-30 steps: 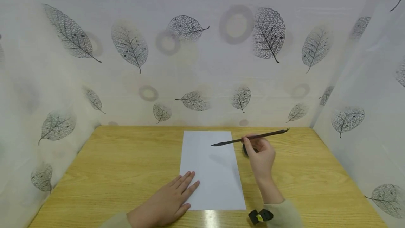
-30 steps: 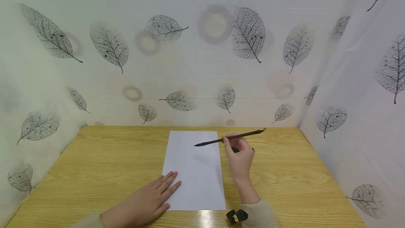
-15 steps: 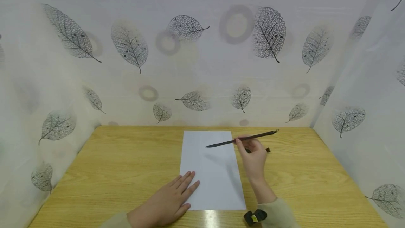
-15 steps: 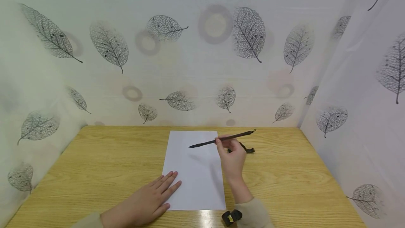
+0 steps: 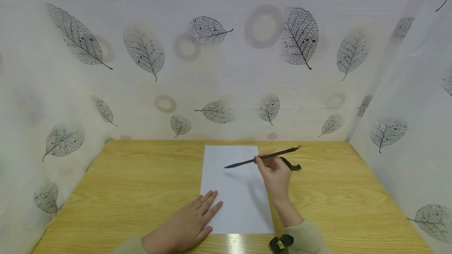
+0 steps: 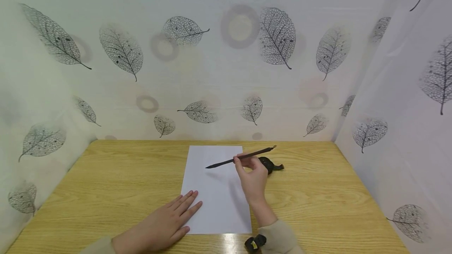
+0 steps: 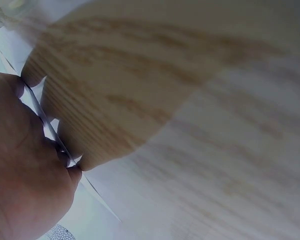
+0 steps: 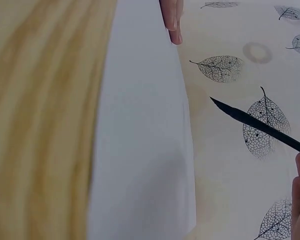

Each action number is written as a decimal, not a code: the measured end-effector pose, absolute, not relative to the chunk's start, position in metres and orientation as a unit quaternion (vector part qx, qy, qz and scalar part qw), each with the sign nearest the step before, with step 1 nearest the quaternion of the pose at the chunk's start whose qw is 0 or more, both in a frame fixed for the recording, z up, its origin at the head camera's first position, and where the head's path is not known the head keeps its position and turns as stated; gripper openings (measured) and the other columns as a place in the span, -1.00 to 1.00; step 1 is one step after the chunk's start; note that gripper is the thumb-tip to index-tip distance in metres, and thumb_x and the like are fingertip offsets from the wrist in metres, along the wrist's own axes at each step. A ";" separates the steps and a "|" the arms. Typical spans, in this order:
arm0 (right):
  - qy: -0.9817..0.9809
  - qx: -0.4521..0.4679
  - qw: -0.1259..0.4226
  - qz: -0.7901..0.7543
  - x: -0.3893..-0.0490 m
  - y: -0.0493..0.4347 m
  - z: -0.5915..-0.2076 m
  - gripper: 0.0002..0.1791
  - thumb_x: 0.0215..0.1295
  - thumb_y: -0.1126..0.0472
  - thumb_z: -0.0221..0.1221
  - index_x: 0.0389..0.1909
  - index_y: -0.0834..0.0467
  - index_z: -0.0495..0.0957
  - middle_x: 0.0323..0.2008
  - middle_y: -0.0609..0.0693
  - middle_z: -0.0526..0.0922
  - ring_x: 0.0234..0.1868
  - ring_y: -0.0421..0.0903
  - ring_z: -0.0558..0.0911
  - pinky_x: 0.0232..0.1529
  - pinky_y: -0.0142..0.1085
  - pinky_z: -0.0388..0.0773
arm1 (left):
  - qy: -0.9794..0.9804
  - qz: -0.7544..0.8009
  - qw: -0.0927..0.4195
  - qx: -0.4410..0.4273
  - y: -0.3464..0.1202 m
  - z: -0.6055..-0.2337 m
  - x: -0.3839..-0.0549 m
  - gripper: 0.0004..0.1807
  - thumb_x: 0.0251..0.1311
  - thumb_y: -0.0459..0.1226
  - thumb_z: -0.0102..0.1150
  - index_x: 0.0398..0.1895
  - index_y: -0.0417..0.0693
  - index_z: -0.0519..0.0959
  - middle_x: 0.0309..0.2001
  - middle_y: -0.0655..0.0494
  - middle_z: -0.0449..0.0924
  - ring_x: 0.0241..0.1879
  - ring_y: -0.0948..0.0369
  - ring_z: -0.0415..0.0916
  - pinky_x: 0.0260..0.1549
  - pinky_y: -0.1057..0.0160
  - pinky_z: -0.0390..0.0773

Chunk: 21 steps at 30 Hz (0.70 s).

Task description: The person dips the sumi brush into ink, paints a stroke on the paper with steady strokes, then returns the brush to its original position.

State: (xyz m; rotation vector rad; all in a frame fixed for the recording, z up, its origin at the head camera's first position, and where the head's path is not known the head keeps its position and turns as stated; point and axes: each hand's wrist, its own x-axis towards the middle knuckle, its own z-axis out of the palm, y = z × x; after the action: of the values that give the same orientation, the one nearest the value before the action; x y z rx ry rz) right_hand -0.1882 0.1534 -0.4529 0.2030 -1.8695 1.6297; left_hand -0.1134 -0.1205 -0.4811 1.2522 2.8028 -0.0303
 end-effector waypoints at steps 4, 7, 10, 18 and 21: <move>-0.718 0.078 0.317 0.615 -0.189 0.151 -0.454 -0.92 0.28 0.49 0.39 -0.23 0.40 0.72 -0.33 0.38 0.80 -0.36 -0.49 0.72 -0.25 -0.60 0.64 | 0.914 -0.007 0.044 0.404 -0.120 -0.481 -0.113 -0.30 0.67 0.11 -0.24 0.72 0.05 0.13 0.73 -0.10 0.02 0.70 -0.01 0.06 0.61 0.00 0.30; -0.726 0.074 0.311 0.609 -0.190 0.149 -0.455 -0.92 0.28 0.47 0.41 -0.23 0.37 0.73 -0.34 0.33 0.82 -0.36 -0.49 0.71 -0.26 -0.60 0.63 | 0.915 -0.003 0.052 0.401 -0.119 -0.480 -0.113 -0.30 0.66 0.10 -0.23 0.72 0.06 0.13 0.73 -0.09 0.01 0.70 0.00 0.06 0.61 0.00 0.29; -0.732 0.076 0.309 0.603 -0.190 0.147 -0.456 -0.92 0.27 0.46 0.42 -0.23 0.34 0.74 -0.36 0.29 0.82 -0.36 -0.48 0.71 -0.26 -0.60 0.63 | 0.916 -0.002 0.058 0.398 -0.118 -0.479 -0.114 -0.30 0.66 0.10 -0.22 0.72 0.07 0.12 0.73 -0.08 0.00 0.71 0.00 0.04 0.62 0.00 0.27; -0.729 0.091 0.307 0.605 -0.192 0.141 -0.460 -0.91 0.23 0.48 0.44 -0.27 0.34 0.74 -0.40 0.27 0.83 -0.38 -0.49 0.71 -0.26 -0.61 0.64 | 0.915 -0.008 0.044 0.402 -0.119 -0.480 -0.114 -0.30 0.67 0.11 -0.24 0.72 0.06 0.13 0.72 -0.09 0.03 0.70 -0.01 0.08 0.61 0.00 0.29; -0.728 0.093 0.302 0.608 -0.191 0.138 -0.459 -0.91 0.22 0.49 0.44 -0.27 0.35 0.74 -0.39 0.28 0.83 -0.38 -0.49 0.71 -0.26 -0.60 0.65 | 0.913 -0.009 0.030 0.408 -0.120 -0.480 -0.114 -0.31 0.67 0.10 -0.23 0.70 0.04 0.16 0.71 -0.12 0.07 0.68 -0.02 0.13 0.58 -0.01 0.33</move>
State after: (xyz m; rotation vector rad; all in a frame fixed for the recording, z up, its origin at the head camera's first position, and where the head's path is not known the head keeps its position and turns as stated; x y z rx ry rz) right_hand -0.1912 0.1383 -0.4588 0.2471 -1.9310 1.6134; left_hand -0.1137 -0.1199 -0.4802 1.2577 2.8140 -0.0282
